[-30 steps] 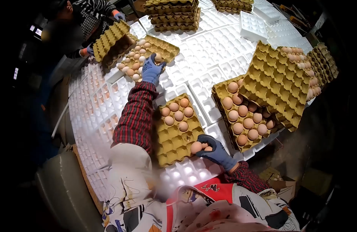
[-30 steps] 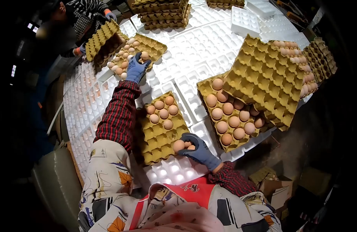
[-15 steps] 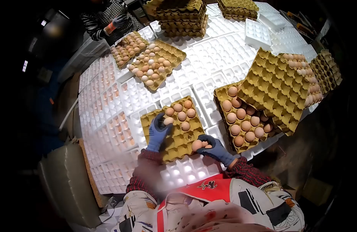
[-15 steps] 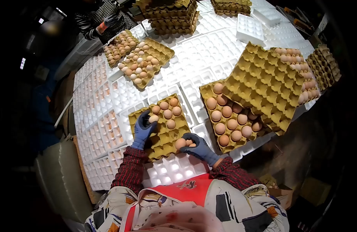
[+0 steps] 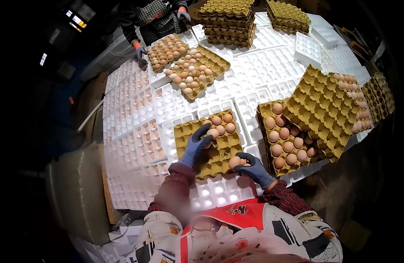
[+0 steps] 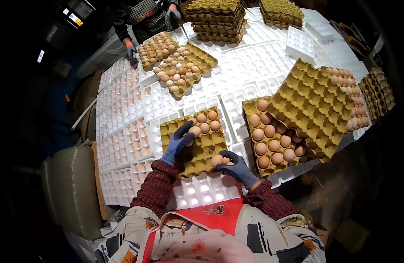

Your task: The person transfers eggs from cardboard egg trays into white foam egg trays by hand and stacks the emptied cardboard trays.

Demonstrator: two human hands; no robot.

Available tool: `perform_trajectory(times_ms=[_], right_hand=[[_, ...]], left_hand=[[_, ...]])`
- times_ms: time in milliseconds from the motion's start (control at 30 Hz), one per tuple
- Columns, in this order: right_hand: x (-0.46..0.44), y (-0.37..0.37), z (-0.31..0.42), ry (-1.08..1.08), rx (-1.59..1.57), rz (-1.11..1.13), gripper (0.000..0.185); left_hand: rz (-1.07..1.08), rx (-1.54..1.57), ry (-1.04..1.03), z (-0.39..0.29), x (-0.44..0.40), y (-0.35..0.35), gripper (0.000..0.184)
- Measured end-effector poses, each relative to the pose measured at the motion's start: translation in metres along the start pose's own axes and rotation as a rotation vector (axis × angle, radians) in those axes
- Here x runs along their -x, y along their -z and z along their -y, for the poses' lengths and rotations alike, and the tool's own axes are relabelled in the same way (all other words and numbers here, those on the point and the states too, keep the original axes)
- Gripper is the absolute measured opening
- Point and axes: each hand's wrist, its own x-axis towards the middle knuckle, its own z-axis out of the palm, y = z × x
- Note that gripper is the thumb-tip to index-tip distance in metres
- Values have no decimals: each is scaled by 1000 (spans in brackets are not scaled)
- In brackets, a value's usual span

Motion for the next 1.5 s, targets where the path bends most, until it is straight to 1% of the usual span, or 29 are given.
perform_trajectory(times_ms=[67,133,167,233,267,300,333,400,467,500,533,600,633,667,700,733,767,800,867,933,1000,1067,1133,1200,1267,1333,1367,1467,1500], right_hand=[[2,-1,1,42,24,-13,51],[5,-6,11,-1,-8,-31,51],[4,-6,9,7,37,-61,50],[1,-8,3,23,83,-92,50],[2,-10,3,25,88,-110,50],[1,-12,2,41,97,-122,50],[1,-12,1,56,109,-148,50],[0,-14,-1,73,82,-172,50],[2,-19,4,74,130,-169,45],[1,-22,4,122,111,-190,44],[1,-21,-1,168,91,-210,43],[2,5,-14,128,-50,-148,39],[3,-6,-15,170,-82,-231,40],[2,-23,-14,167,-77,-234,40],[-2,-42,-10,160,-130,-191,40],[-5,-55,-8,152,-181,-151,40],[-16,-57,-19,167,-135,-116,39],[-28,-83,-18,151,-96,-97,41],[-54,-138,-12,89,-29,-15,44],[-85,-181,-8,-30,11,144,48],[-122,-229,-2,-180,123,171,46],[-151,-296,16,-230,172,173,47],[-199,-338,16,-135,391,283,48],[-273,-369,-5,350,725,450,51],[-333,-420,2,567,1061,489,49],[-384,-468,1,725,1291,488,46],[-409,-489,-1,750,1387,487,44],[-466,-529,-11,784,1714,522,43],[-480,-535,-13,826,1841,593,47]], left_hand=[[52,257,-41,-7,-15,34,67],[90,57,73,-23,-38,50,60],[126,-379,-183,-18,-58,56,59],[-14,-1316,-483,-15,-80,47,55],[-63,-1692,-224,-24,-82,25,51],[-206,-2020,-152,12,-106,20,49],[-225,-2229,-181,73,-157,38,54],[-167,-2070,-162,56,-146,33,53],[80,-1730,-258,-8,-97,49,48],[7,-1399,-339,-15,-84,74,44],[-91,-1255,-444,-16,-74,102,47],[-244,-1019,-428,-16,-64,186,53],[-364,-1014,-453,-19,-54,239,55],[-449,-1012,-353,-20,-48,300,58],[-620,-1061,-354,-11,-43,364,60],[-687,-1041,-158,-38,-20,407,57],[-902,-1171,-128,-27,-21,466,56],[-976,-1237,-36,-41,-9,501,56],[-1003,-1358,105,-54,-1,550,56],[-914,-1372,106,-53,-10,571,55],[-829,-1379,110,-54,-12,584,54],[-794,-1368,-156,-52,-8,598,50],[-878,-1432,-256,-30,-8,637,43],[-692,-1337,-121,-26,-6,659,40],[-750,-1325,-200,-35,-12,646,32],[-915,-790,-405,-40,-35,650,27],[-945,-726,-580,-34,-54,653,23],[-906,-900,-745,-44,-77,624,31],[-924,-1103,-693,-43,-77,616,31]])
